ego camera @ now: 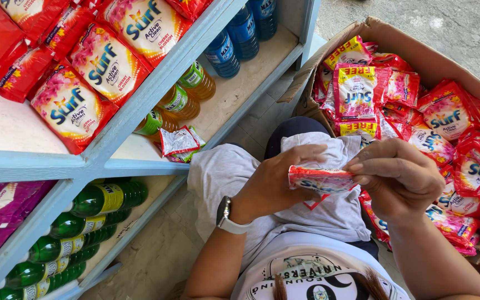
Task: Stocking and organizing detergent sachets from a cardboard box onto store shelves.
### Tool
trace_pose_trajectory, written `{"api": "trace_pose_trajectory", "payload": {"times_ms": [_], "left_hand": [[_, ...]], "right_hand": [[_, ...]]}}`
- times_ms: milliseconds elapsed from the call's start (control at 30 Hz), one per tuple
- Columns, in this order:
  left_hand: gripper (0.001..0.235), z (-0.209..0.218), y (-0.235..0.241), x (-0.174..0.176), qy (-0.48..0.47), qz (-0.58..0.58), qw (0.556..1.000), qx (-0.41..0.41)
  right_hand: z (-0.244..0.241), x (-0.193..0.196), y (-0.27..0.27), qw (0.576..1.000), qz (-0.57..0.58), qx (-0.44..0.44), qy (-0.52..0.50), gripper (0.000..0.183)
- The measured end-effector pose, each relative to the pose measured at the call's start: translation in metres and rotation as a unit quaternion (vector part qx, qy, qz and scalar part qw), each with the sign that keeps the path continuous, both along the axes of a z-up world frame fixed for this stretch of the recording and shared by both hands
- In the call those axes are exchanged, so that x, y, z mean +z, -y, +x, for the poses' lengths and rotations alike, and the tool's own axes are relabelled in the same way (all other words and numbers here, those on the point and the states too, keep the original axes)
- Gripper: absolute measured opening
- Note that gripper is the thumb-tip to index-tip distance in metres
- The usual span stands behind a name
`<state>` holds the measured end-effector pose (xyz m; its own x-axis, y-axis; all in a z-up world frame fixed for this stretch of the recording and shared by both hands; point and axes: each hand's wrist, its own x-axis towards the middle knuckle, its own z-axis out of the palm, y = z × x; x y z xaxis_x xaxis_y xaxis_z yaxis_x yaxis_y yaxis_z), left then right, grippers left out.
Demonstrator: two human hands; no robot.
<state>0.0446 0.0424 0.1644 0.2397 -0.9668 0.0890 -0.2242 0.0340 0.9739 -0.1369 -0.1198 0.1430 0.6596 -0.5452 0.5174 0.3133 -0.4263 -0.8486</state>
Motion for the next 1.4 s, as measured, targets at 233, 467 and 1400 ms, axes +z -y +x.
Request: {"api": "trace_pose_trajectory", "payload": {"times_ms": [233, 467, 1400], "left_hand": [[0.050, 0.005, -0.001, -0.010, 0.016, 0.001, 0.998, 0.067], [0.040, 0.008, 0.000, -0.034, -0.051, -0.019, 0.990, 0.131], [0.037, -0.030, -0.008, -0.117, -0.493, -0.007, 0.826, 0.274]], "right_hand": [[0.029, -0.014, 0.016, 0.905, 0.361, 0.210, 0.081, 0.053], [0.001, -0.144, -0.003, 0.871, 0.401, 0.235, -0.162, 0.038], [0.002, -0.118, -0.035, 0.694, 0.681, 0.119, -0.201, 0.041]]}}
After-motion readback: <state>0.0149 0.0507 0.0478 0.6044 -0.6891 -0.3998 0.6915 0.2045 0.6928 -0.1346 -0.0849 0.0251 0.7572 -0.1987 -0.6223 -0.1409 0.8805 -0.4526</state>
